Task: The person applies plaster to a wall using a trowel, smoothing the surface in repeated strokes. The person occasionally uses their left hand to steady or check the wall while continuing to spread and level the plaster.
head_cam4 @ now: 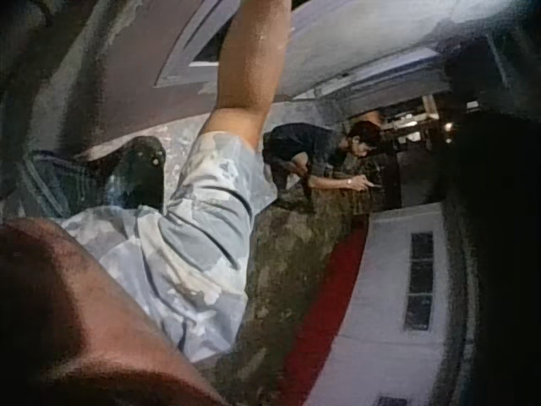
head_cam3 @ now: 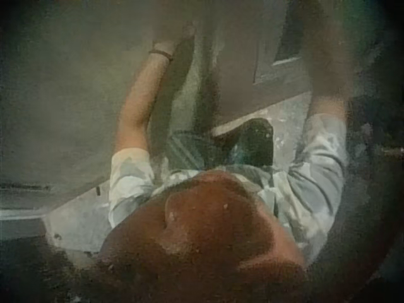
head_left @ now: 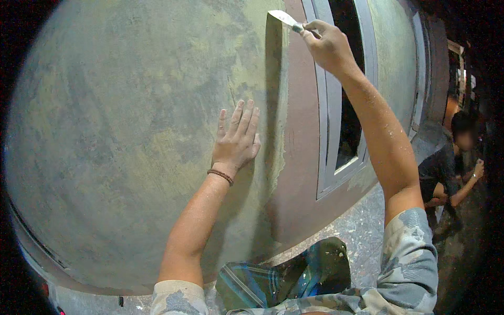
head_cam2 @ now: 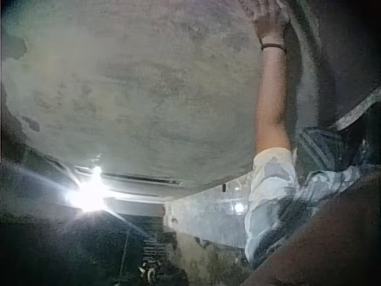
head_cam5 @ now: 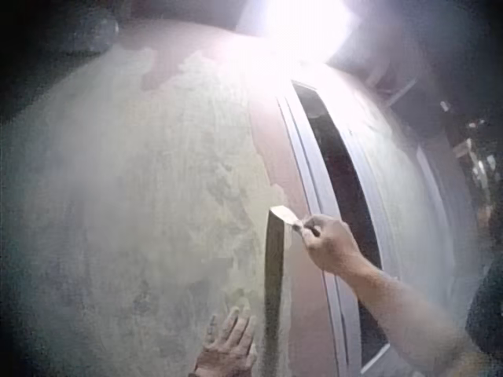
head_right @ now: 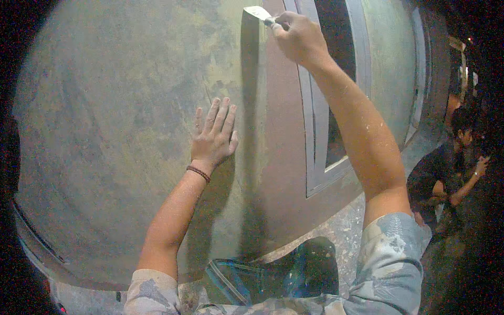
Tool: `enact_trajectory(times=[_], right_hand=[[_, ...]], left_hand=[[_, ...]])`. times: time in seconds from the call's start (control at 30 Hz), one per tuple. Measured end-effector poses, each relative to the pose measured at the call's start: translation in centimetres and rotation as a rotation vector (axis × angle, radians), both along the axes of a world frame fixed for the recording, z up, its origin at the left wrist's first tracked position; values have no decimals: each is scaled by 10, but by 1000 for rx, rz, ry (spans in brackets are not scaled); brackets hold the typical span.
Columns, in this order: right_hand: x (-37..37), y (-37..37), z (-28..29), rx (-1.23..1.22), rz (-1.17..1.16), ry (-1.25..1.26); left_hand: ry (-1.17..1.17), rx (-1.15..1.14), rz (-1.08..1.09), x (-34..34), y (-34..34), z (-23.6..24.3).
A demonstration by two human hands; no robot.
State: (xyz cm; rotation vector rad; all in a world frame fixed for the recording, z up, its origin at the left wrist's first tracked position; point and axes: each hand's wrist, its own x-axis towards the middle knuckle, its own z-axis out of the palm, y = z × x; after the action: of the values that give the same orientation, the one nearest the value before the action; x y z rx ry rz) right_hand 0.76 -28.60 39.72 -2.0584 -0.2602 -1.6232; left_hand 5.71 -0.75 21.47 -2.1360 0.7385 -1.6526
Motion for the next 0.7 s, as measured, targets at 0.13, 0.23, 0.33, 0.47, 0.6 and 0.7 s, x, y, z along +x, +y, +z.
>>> enact_trajectory(times=[0.13, 0.23, 0.33, 0.47, 0.6, 0.7], right_hand=[[12, 7, 46, -93, -27, -192], [18, 6, 97, 66, 83, -81], [16, 7, 79, 58, 96, -92], [12, 19, -55, -20, 90, -238], [-16, 59, -245, 198, 197, -56], [-56, 108, -348, 347, 221, 82]], left_hand=[[15, 0, -7, -1, 0, 1], [-37, 9, -2, 2, -1, 0], [-33, 2, -16, 5, -1, -2], [18, -17, -27, 5, -1, -3], [34, -1, 30, 5, -4, -3], [33, -1, 65, 5, -5, -3]])
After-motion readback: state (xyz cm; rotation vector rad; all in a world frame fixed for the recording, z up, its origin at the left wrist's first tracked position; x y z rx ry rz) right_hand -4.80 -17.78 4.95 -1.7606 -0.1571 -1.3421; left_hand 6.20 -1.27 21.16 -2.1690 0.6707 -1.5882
